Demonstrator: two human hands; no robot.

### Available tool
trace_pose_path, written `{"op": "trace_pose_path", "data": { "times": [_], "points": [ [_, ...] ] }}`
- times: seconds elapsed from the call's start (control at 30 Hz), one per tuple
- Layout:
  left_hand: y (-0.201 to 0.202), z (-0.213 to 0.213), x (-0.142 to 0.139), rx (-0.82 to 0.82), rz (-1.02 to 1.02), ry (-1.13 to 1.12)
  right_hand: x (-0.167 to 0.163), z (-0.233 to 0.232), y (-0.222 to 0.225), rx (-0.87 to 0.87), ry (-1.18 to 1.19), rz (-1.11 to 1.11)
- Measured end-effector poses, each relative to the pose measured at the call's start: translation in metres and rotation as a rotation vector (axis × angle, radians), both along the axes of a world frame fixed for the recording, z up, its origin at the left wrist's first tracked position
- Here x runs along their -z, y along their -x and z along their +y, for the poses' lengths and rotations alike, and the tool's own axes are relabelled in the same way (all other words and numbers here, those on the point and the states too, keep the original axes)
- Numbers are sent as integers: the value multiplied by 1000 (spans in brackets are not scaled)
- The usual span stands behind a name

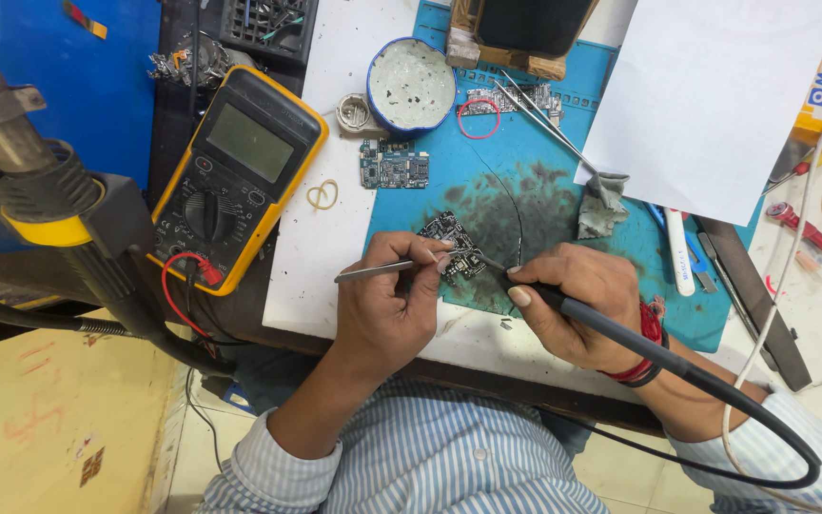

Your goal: The person uses a soldering iron and tweezers to apply solder to multiple points on a small circuit board. The hands hold the board steady while the iron melts solder onto specific pads. The task continues across the clip without visible completion.

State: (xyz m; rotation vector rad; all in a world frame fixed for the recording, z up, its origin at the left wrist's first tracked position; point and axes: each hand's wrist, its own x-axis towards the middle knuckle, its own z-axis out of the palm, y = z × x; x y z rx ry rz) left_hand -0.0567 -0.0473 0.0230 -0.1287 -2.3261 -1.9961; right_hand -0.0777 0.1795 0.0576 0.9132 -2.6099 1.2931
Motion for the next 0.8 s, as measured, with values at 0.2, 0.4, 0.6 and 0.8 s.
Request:
{"op": "trace_pose_path", "data": {
  "times": [0.2,0.4,0.6,0.8],
  "points": [
    [0,0,0,2,-4,5,0,0,-1,5,-10,10],
    [1,0,1,7,18,-16,3,2,-2,30,41,29],
    [0,0,1,2,-24,-5,4,1,-2,24,36,22],
    [0,0,-1,2,-10,-3,3,0,-2,24,27,3]
  ]
}}
